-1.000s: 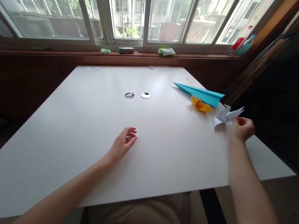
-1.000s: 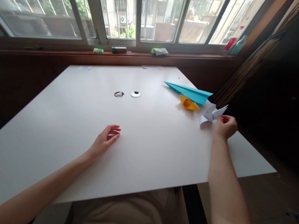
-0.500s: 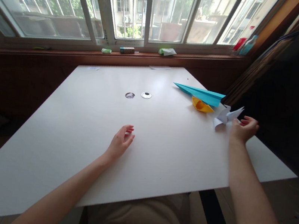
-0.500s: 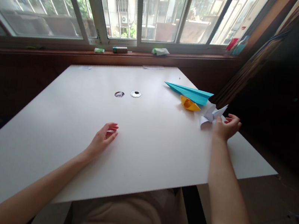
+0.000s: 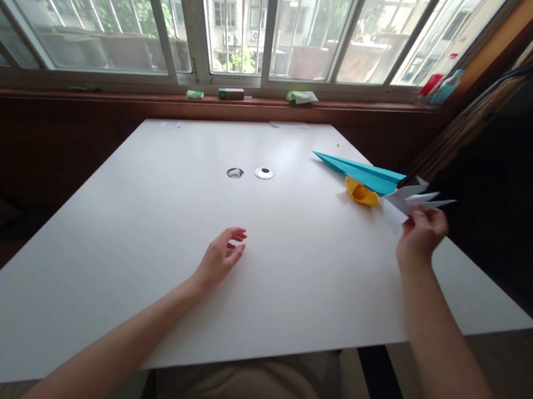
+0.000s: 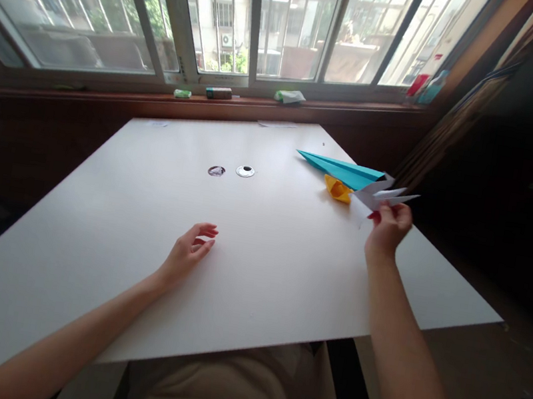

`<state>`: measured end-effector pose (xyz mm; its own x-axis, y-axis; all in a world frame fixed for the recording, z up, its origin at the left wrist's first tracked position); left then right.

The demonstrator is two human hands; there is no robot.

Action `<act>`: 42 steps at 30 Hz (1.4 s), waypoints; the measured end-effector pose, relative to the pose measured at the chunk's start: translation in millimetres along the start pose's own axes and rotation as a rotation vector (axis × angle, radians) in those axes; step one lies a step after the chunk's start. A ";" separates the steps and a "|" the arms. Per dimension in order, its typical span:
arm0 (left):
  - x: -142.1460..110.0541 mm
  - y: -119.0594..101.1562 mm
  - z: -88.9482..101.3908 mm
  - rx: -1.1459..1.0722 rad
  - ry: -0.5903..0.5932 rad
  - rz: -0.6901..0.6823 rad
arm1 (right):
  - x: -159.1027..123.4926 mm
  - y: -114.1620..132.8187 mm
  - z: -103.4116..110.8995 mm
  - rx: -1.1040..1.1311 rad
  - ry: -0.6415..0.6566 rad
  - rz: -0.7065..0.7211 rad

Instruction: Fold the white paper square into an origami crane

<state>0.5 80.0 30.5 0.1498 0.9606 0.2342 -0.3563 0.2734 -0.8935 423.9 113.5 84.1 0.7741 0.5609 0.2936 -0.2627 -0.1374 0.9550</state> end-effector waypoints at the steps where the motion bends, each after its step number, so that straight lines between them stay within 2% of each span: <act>1: -0.8 -2.2 -1.7 -0.015 0.011 -0.012 | -11.7 2.5 -18.8 0.054 0.120 -0.020; 4: -4.7 -10.5 -9.3 -0.059 0.073 -0.054 | -63.5 12.5 -73.7 0.163 0.502 -0.091; 6: -8.0 -16.9 -14.3 -0.089 0.118 -0.077 | -104.3 23.2 -100.2 0.212 0.715 -0.130; 8: -10.7 -23.5 -15.7 -0.117 0.132 -0.100 | -152.7 40.9 -126.2 0.340 1.021 -0.173; 10: -11.9 -27.5 -12.0 -0.151 0.103 -0.108 | -188.7 60.2 -139.5 0.399 1.197 -0.141; 12: -11.4 -26.7 -3.6 -0.197 0.036 -0.089 | -212.1 76.9 -146.5 0.431 1.277 -0.063; 15: -9.2 -19.7 11.0 -0.268 -0.074 -0.034 | -230.6 92.9 -149.1 0.472 1.286 0.081; 20: -6.3 -13.0 18.9 -0.404 -0.139 0.030 | -238.8 92.2 -144.9 0.368 1.174 0.275; 27: -6.3 -13.1 14.2 -0.469 -0.126 0.153 | -236.8 83.6 -138.0 0.382 1.100 0.218; 31: -5.6 -7.3 14.8 -0.518 -0.131 0.209 | -222.9 80.3 -128.9 0.406 0.973 0.204; 34: -5.2 -2.5 11.8 -0.570 -0.098 0.241 | -213.7 88.0 -119.4 0.318 0.850 0.387; 37: -6.5 -1.4 -0.2 -0.623 0.033 0.284 | -217.4 106.5 -112.2 0.178 0.778 0.707; 39: -8.5 -2.4 -8.4 -0.643 0.124 0.305 | -220.3 116.0 -108.0 0.095 0.718 0.872; 42: -9.3 -3.5 -13.1 -0.648 0.181 0.297 | -221.2 121.1 -105.5 0.051 0.683 0.968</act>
<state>12.5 69.4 26.3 0.3019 0.9508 -0.0695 0.2029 -0.1353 -0.9698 160.1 58.9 130.5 -0.2058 0.5234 0.8269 -0.5350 -0.7677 0.3528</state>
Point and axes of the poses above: each hand's wrist, its own x-axis towards the middle knuckle, its own z-axis out of the back of the hand, y = z × x, the point moved 9 cm from there along x, towards the middle knuckle
